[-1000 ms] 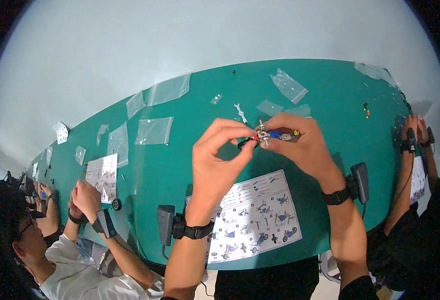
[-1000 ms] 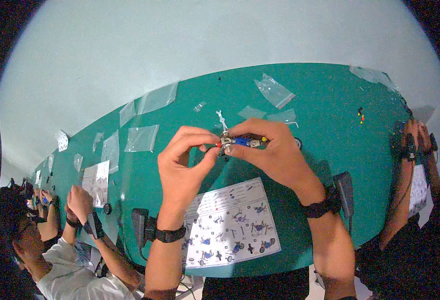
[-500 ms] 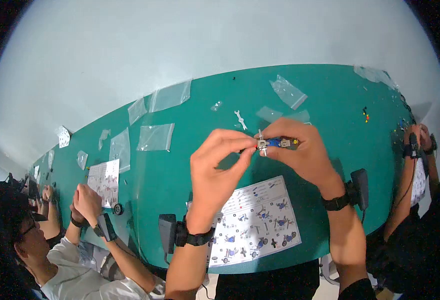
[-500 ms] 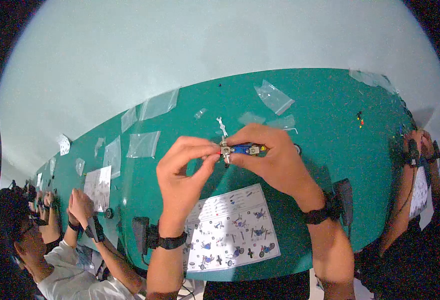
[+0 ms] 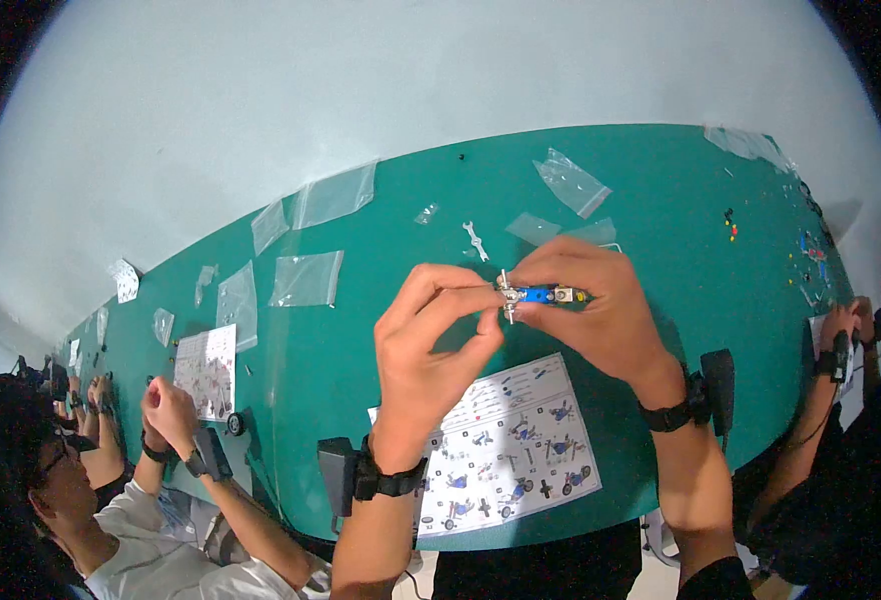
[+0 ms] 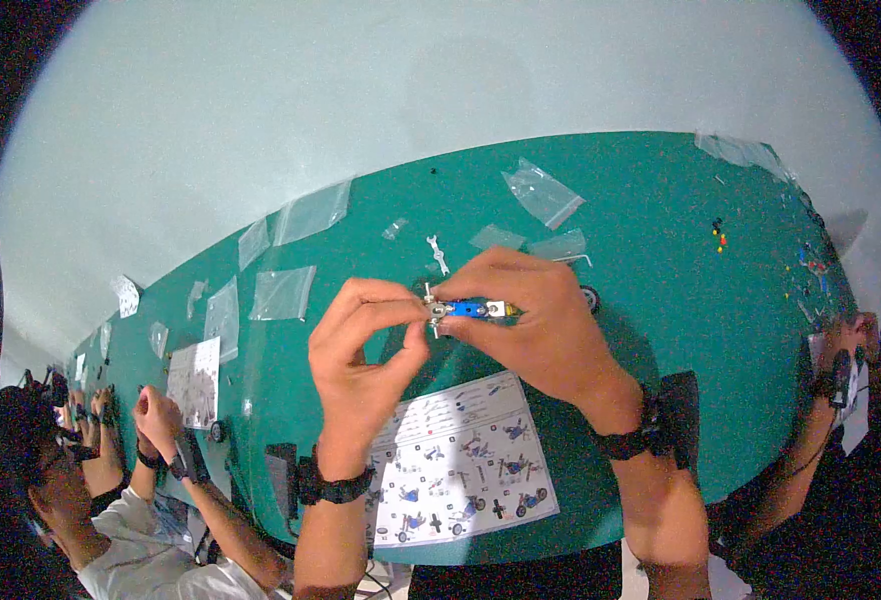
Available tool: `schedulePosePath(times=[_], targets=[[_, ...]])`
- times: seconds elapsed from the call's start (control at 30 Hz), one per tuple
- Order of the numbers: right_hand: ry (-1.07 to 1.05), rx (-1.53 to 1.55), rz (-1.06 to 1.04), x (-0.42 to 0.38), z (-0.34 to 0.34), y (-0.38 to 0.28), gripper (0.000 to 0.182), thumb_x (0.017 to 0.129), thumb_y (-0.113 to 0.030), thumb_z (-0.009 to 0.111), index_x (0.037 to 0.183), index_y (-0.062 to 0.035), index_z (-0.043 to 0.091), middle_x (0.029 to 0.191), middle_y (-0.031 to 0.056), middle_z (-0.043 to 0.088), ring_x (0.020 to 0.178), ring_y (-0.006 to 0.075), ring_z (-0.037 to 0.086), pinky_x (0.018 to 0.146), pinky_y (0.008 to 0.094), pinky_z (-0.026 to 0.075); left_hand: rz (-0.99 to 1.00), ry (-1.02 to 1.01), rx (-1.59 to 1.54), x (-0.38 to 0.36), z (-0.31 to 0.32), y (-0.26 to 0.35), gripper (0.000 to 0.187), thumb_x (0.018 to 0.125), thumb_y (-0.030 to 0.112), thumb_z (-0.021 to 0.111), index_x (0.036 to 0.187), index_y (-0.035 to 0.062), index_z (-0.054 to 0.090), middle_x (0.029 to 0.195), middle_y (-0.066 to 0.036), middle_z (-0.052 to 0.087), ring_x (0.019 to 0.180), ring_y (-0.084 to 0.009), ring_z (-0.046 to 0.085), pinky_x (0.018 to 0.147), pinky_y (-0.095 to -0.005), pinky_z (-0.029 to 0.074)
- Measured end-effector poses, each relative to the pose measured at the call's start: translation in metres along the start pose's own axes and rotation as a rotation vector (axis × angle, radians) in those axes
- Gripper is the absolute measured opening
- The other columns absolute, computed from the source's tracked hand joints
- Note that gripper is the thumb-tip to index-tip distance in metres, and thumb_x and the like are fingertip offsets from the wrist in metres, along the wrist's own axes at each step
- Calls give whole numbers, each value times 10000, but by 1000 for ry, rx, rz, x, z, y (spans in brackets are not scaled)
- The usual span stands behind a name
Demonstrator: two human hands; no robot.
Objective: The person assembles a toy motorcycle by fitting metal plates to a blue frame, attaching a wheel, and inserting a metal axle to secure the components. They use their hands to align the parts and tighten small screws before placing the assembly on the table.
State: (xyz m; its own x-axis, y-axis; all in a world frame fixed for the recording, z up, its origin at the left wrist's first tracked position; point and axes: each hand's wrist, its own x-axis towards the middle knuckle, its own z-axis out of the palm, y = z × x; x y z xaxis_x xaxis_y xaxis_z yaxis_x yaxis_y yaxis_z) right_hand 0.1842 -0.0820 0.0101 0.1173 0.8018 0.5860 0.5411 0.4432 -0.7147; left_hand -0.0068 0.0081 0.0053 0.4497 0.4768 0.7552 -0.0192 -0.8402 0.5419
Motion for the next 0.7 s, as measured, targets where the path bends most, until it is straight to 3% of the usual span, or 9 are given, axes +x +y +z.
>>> schedulePosePath(times=[0.17,0.47,0.53,0.7], targets=[[3,-17,18,0,-1,-5,282,833,-85,879,1098,-25,803,1042,129,785,928,252,756,833,340,587,-32,4,-51,-2,1,-1,258,765,-108,796,983,30,782,991,-88,719,907,-220,711,787,-330,567],[-80,289,378,2,-6,-11,262,897,-105,857,1127,-5,781,1061,67,793,985,110,723,859,284,579,-114,-14,-133,0,2,-5,265,800,-122,772,1033,4,758,1058,-107,729,946,-210,695,862,-328,558],[-62,333,346,1,-4,-6,281,900,-99,854,1151,-2,771,1062,64,792,987,112,723,865,286,582,-194,-57,-202,0,1,-1,263,830,-138,752,1065,-20,744,1116,-115,720,1006,-206,681,932,-338,559],[-65,339,334,1,-5,-5,299,908,-88,847,1179,2,759,1070,63,792,984,108,723,870,283,587,-283,-35,-348,-4,5,-9,272,854,-126,757,1100,-9,743,1128,-102,729,1007,-174,689,922,-312,565]])
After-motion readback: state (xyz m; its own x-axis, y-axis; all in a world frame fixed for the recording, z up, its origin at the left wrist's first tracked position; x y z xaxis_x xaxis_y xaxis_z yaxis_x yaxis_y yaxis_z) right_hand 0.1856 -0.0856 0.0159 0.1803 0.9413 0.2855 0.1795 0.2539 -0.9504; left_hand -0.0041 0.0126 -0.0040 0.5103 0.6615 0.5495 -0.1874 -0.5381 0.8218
